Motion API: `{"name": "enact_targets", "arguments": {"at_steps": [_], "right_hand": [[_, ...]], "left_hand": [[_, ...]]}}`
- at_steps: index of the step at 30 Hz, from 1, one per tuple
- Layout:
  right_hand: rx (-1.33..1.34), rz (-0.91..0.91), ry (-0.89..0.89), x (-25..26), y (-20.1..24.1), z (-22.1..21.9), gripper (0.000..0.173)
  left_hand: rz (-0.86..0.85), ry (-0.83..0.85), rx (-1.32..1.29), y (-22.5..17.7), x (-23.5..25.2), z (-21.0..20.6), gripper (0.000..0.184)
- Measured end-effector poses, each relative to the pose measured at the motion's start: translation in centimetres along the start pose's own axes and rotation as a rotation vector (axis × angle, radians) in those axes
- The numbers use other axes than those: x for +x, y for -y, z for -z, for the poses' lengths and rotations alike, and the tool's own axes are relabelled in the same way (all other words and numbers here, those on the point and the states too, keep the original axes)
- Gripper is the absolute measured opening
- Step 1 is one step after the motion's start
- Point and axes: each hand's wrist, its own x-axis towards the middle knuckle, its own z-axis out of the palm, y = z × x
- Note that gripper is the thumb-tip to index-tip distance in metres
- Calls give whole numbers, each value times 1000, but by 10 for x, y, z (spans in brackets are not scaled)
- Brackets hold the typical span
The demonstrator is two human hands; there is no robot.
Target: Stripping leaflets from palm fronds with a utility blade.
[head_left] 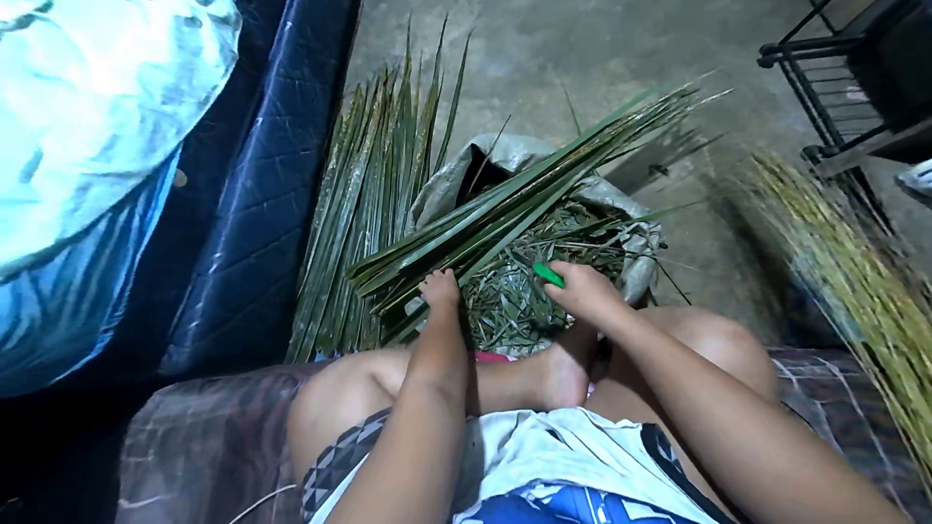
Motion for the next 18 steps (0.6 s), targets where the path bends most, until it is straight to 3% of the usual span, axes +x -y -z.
{"name": "enact_targets", "arguments": {"at_steps": [3, 6, 10, 18], "right_hand": [[-19, -7, 10, 0, 3, -5, 29], [-3, 15, -21, 4, -3, -8, 29], [22, 107, -133, 14, -16, -16, 24], [51, 267, -164, -11, 8, -23, 24]], "left_hand": [[7, 3, -48, -6, -10, 9, 56], [-40, -127, -225, -8, -28, 28, 59], [-156, -219, -249, -13, -60, 69, 47], [-275, -108, -357, 33, -76, 104, 40]]}}
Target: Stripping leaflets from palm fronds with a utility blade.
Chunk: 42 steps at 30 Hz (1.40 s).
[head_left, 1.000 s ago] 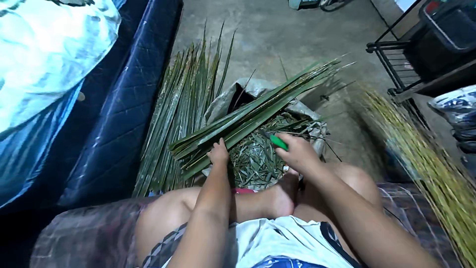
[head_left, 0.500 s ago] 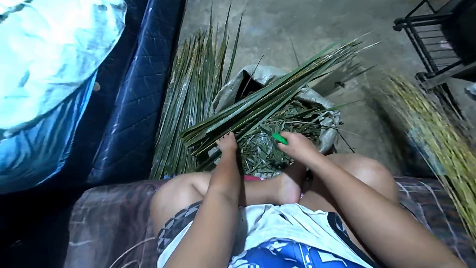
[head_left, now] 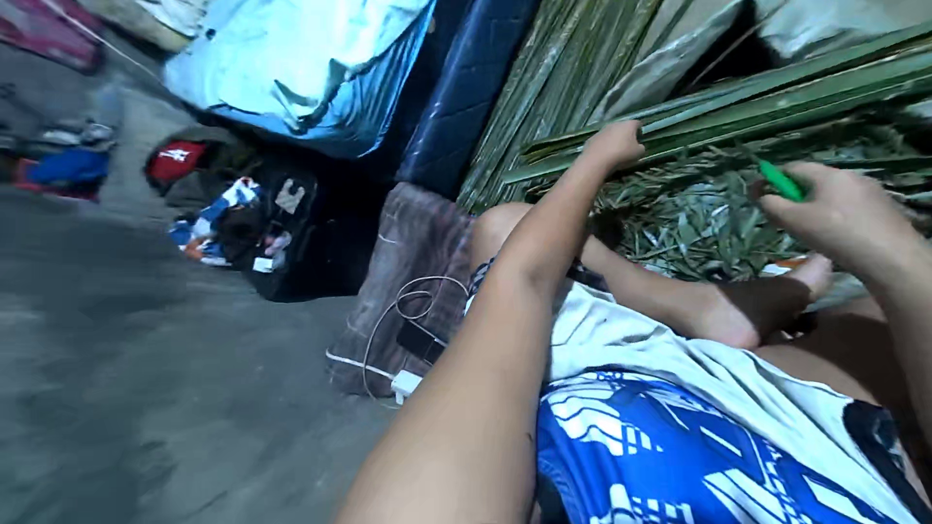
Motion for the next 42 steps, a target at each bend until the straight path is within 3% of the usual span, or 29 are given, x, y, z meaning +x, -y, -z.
{"name": "enact_targets", "arguments": {"at_steps": [6, 9, 11, 12, 14, 16, 19, 23, 25, 28, 30, 36, 40, 42], "right_hand": [[16, 118, 79, -10, -10, -25, 17], [396, 200, 197, -50, 24, -21, 16], [805, 439, 413, -98, 61, -19, 17], [930, 622, 622, -118, 77, -21, 17], [1054, 905, 978, -143, 106, -24, 15], [1069, 1016, 1163, -150, 125, -22, 15], [951, 1045, 1323, -149, 146, -14, 16], [986, 862, 1453, -149, 162, -19, 23], [1143, 829, 1240, -148, 161, -24, 24], [1179, 789, 551, -121, 151, -29, 31], [1155, 663, 280, -99, 142, -21, 43], [871, 528, -39, -65, 77, -35, 41], [936, 58, -140, -35, 32, -25, 40], [977, -65, -198, -22, 18, -10, 46]], "left_hand": [[16, 28, -6, 10, -23, 15, 39], [24, 62, -75, 11, -28, 19, 39], [50, 69, -145, 13, -27, 24, 39], [65, 69, -169, 14, -28, 27, 39], [82, 69, -199, 15, -31, 35, 38], [99, 53, -255, 17, -30, 42, 37], [107, 8, -366, 22, -28, 44, 37], [117, -4, -425, 25, -26, 43, 36], [123, -11, -412, 25, -25, 43, 35], [180, -31, -346, 12, -52, 54, 35], [206, -12, -298, 6, -66, 59, 37], [105, -91, -26, 28, -50, 48, 37], [2, -241, 18, 11, -101, 47, 40], [-54, -312, 75, 7, -133, 44, 36]]}}
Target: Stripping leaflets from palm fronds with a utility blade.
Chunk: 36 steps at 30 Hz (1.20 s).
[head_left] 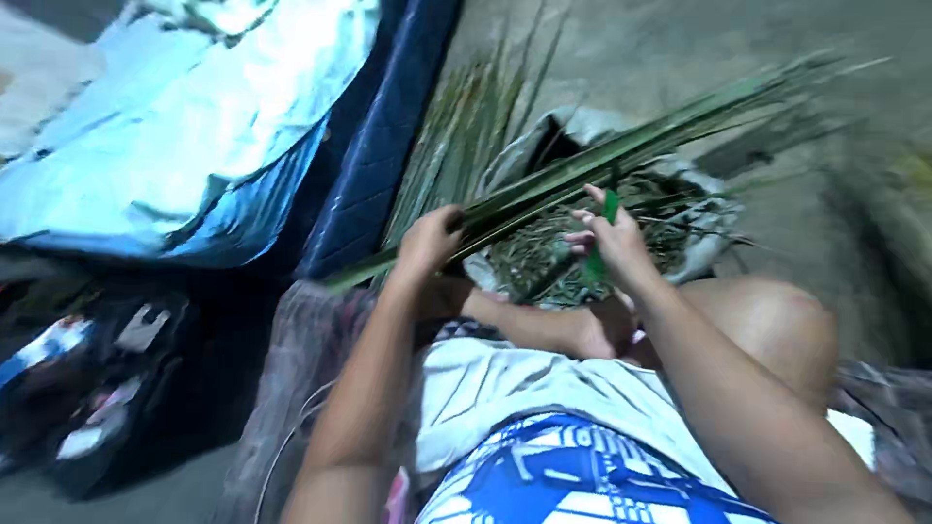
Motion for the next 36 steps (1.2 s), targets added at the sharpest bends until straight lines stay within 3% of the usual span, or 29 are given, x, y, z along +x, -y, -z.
{"name": "enact_targets", "arguments": {"at_steps": [6, 9, 12, 15, 19, 23, 27, 33, 36], "right_hand": [[160, -6, -201, 19, 22, 33, 51], [225, 63, -370, 27, 32, 53, 50], [206, 29, -384, 21, 32, 65, 47], [151, 20, -287, 9, 26, 50, 42], [81, -17, -38, -29, 29, -10, 42], [-60, 114, 289, -63, 17, -53, 45], [-162, 205, 469, -85, 10, -65, 48], [-63, 270, 169, -67, 38, -21, 45], [-50, 301, 39, -51, 47, 14, 51]], "left_hand": [[-304, -361, 40, 35, -63, -3, 21], [-308, -421, 22, 57, -87, 2, 24], [-221, -401, 55, 79, -105, 8, 26], [-53, -310, 49, 82, -117, 13, 29], [27, -171, 4, 52, -113, 6, 40], [-11, -34, -59, 10, -100, -4, 49], [-134, -56, -90, -16, -98, -13, 45], [-361, -88, -16, 0, -112, -14, 48], [-452, -112, -2, 9, -124, -16, 47]]}}
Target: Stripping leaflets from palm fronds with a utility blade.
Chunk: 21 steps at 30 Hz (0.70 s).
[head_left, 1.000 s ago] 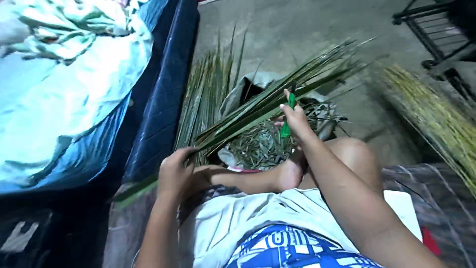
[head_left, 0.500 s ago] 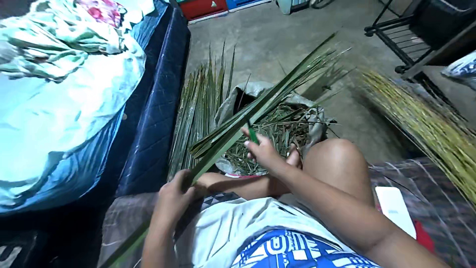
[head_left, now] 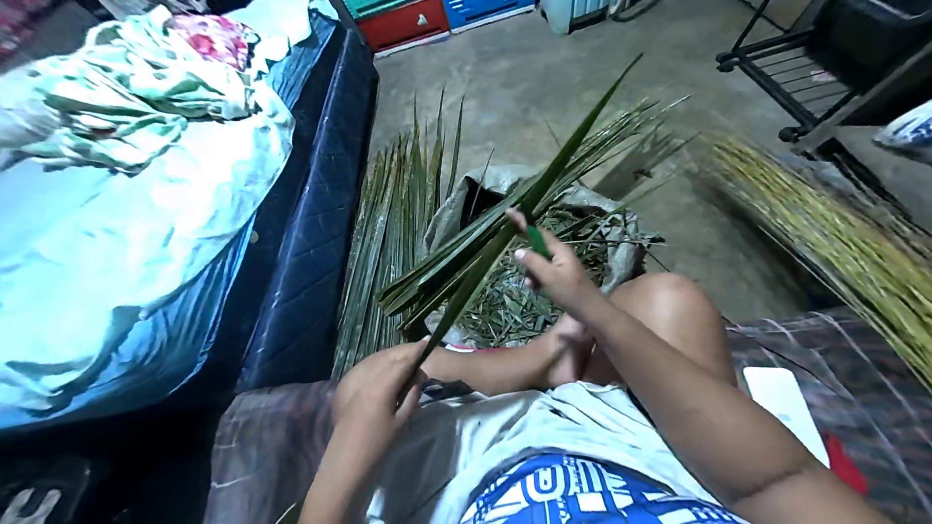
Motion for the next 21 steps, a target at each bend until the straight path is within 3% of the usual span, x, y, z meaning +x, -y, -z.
{"name": "enact_targets", "arguments": {"at_steps": [2, 6, 8, 11, 15, 18, 21], "right_hand": [[-29, -35, -41, 8, 0, 18, 52], [-107, -68, -45, 8, -3, 26, 42], [-134, -59, 18, 2, -1, 17, 41], [-175, -50, 173, -7, 2, -2, 43], [-221, 4, 351, -17, 5, -13, 45], [-203, 33, 361, -16, 3, -3, 45], [-129, 63, 204, -9, -1, 12, 40]], "left_hand": [[-6, 28, -54, -6, -10, -5, 44], [227, 266, -236, -41, -15, -9, 48], [269, 249, -251, -52, -6, -15, 51], [228, 113, -340, -62, 28, -24, 51], [299, 87, -554, -78, 86, -16, 40], [314, 208, -609, -82, 119, -4, 24], [269, 288, -641, -83, 139, -6, 21]]}}
